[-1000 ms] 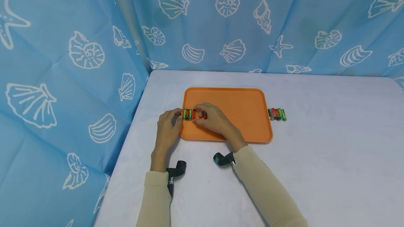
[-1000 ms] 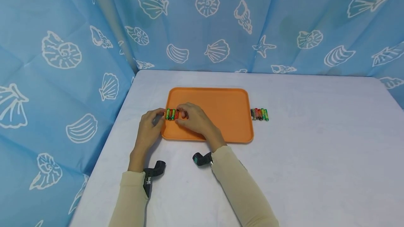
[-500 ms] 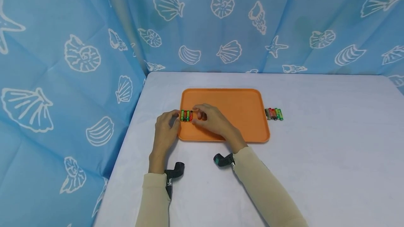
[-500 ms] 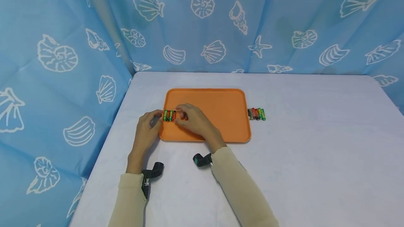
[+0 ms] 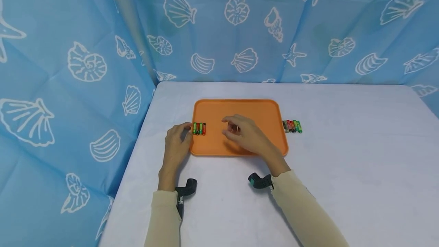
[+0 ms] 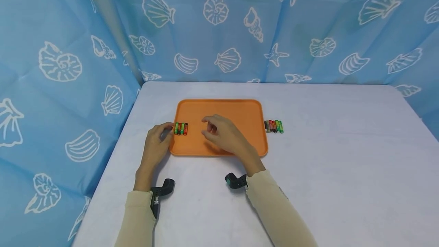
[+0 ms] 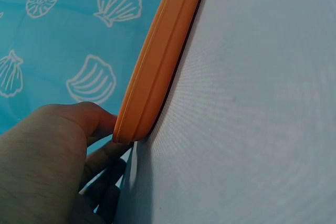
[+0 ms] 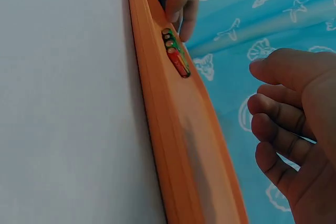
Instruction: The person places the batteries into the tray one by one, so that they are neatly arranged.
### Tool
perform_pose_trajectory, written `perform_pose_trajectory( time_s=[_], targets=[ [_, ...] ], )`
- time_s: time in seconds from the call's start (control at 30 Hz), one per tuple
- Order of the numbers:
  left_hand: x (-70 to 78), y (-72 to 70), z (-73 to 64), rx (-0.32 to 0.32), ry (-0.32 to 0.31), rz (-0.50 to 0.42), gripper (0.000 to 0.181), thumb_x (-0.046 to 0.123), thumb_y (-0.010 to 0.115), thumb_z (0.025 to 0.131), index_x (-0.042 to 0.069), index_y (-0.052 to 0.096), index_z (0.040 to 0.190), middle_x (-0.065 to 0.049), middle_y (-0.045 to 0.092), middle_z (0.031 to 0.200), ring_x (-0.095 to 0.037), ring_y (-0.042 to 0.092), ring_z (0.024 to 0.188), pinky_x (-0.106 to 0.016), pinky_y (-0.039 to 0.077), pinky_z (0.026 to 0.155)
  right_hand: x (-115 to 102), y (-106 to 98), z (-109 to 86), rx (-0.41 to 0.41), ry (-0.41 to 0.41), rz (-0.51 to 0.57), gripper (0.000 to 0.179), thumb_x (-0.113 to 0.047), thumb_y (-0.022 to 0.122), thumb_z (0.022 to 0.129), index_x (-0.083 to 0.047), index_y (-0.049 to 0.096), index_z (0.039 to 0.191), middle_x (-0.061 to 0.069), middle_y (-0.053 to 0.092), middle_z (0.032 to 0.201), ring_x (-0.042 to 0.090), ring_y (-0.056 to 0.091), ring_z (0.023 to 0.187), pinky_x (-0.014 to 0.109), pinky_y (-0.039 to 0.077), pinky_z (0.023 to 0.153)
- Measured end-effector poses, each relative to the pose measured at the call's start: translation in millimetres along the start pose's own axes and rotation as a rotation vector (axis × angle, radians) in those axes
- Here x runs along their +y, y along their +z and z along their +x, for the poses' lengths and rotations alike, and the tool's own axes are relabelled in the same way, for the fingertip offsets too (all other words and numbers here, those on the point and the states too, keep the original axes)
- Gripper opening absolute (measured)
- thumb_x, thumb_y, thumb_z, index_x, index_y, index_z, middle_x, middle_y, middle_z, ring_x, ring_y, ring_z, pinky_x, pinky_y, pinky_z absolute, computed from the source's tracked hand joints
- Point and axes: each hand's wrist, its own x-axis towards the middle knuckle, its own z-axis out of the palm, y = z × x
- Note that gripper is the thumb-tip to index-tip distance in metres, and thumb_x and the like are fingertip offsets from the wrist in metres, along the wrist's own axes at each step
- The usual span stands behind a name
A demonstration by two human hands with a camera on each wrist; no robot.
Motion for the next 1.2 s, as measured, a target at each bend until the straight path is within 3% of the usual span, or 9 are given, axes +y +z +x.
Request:
perform_pose_trajectory(
  time_s=[0.33,0.5,0.97,1.2],
  targets=[
    [-0.8,1.1,-1.5,0.003,0.017,0.000,0.032,0.017,0.054,0.102,0.012,0.061,0.133,-0.006,0.059,0.127,-0.026,0.037,0.138,-0.048,0.028,0.115,8,-25,-31.3,0.035,-0.009,-0.044,0.033,-0.016,0.073,0.093,-0.003,0.066,0.123,-0.004,0.059,0.092,0.012,0.055,0.080,0.033,0.051,0.070],
    [-1.1,1.0,-2.5,0.005,0.021,0.004,0.032,0.017,0.054,0.102,0.012,0.061,0.133,-0.007,0.059,0.127,-0.027,0.037,0.138,-0.049,0.028,0.115,17,-36,-44.5,0.038,0.032,-0.053,0.034,-0.015,0.073,0.093,-0.004,0.065,0.124,-0.004,0.060,0.094,0.013,0.056,0.082,0.035,0.052,0.071],
    [2.5,3.1,-3.1,0.007,0.006,0.013,0.031,0.017,0.054,0.102,0.012,0.061,0.132,-0.007,0.058,0.127,-0.027,0.036,0.138,-0.049,0.029,0.115,37,-64,-72.6,0.070,0.106,-0.114,0.039,-0.019,0.074,0.092,-0.005,0.064,0.126,-0.003,0.062,0.094,0.014,0.057,0.085,0.035,0.052,0.074],
    [1.2,2.3,-2.1,0.008,0.016,0.014,0.031,0.018,0.054,0.102,0.013,0.062,0.132,-0.006,0.059,0.127,-0.027,0.036,0.139,-0.049,0.028,0.115,43,-81,-81.5,0.119,0.082,-0.119,0.040,-0.016,0.077,0.089,-0.005,0.065,0.125,-0.002,0.060,0.092,0.017,0.055,0.081,0.039,0.051,0.070]
  ],
)
